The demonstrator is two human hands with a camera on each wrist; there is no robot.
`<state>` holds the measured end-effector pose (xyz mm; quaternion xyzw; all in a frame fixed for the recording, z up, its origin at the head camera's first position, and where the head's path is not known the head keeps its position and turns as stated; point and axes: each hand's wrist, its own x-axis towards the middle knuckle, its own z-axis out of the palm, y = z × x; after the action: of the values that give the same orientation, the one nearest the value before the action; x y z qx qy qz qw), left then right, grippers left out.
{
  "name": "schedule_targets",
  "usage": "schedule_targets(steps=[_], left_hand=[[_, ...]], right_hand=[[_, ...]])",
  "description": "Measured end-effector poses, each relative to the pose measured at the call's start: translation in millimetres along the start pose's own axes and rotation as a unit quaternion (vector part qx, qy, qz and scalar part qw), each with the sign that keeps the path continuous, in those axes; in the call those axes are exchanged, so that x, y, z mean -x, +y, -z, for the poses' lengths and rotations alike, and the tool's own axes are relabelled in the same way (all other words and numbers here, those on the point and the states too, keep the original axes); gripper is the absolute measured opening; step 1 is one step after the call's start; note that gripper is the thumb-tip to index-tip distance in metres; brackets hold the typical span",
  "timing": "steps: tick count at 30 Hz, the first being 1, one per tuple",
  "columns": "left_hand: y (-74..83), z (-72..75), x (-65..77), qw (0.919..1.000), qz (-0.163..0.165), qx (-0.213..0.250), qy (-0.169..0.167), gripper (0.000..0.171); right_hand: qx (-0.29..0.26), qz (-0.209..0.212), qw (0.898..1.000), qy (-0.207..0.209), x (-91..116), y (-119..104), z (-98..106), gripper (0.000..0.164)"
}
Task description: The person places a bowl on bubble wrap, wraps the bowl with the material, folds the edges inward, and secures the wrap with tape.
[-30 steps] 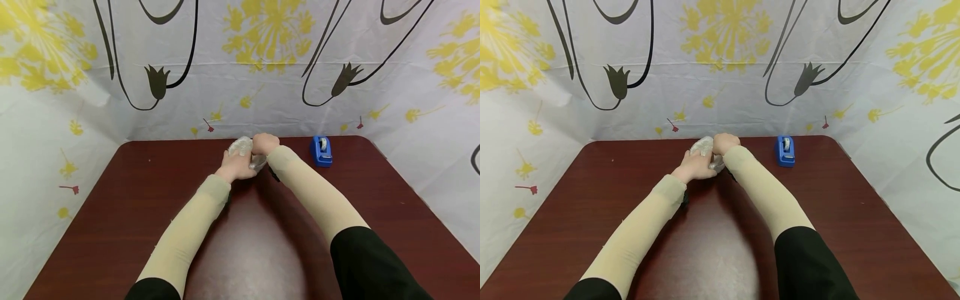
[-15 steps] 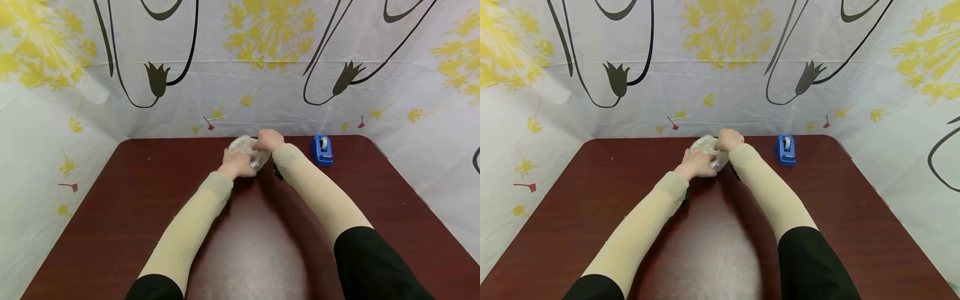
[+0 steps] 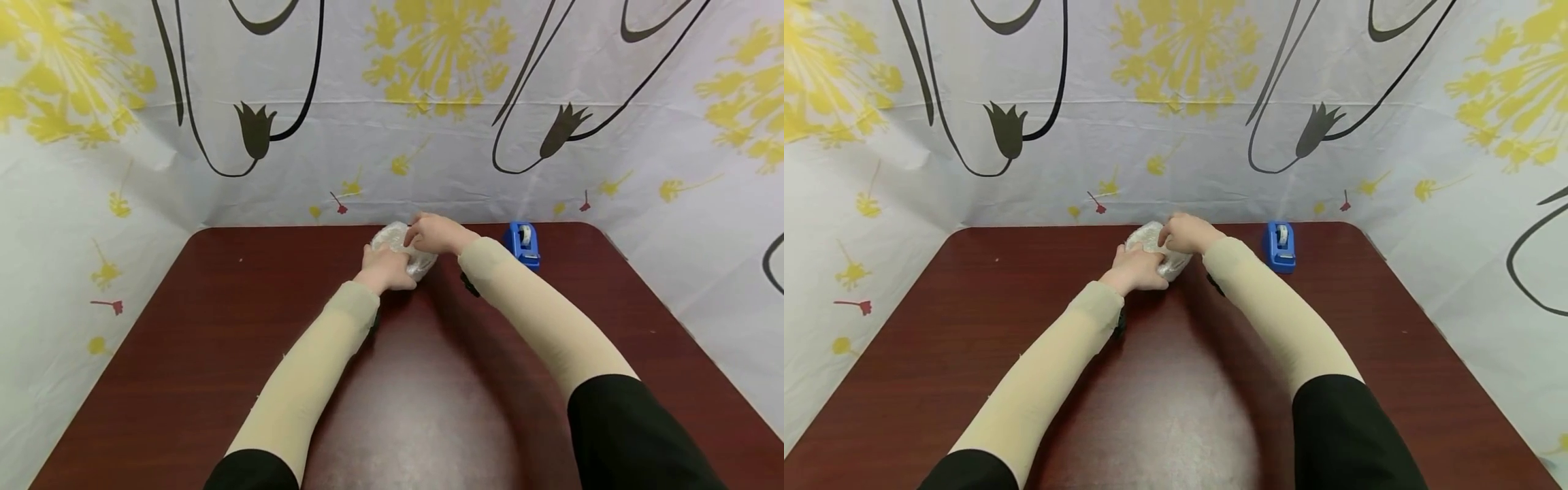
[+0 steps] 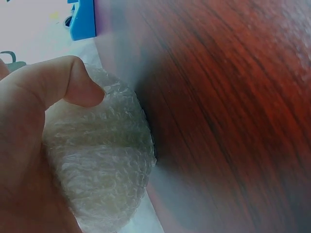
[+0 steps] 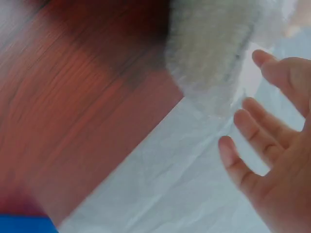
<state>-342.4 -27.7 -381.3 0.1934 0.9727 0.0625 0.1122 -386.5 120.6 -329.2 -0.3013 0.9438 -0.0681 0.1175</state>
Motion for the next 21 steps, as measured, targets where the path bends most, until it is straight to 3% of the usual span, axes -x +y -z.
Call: schedule_targets(steps=[4,10,14,21], left_hand=[[2.7,-0.3,-2.0,1.0000,0.003,0.003,0.005,0.061],[3.3,-1.5,-4.1,0.9999,0.007,-0.003,0.010,0.064],[2.9,-1.0,-3.6,0.9999,0.004,-0.009,0.007,0.062],[2.0,0.1,-1.7,0.9999,0.007,-0.011,0.002,0.057]], right_hand=[[0.099,0.027,0.995,-0.006,8.9,-0.5,-4.4,0.027],[0.179,-0.010,0.982,-0.060,17.8,6.1,-5.3,0.035],[0.185,-0.035,0.980,-0.061,19.6,10.1,-9.4,0.053],[0.150,-0.039,0.987,-0.041,15.3,12.0,-21.8,0.037]])
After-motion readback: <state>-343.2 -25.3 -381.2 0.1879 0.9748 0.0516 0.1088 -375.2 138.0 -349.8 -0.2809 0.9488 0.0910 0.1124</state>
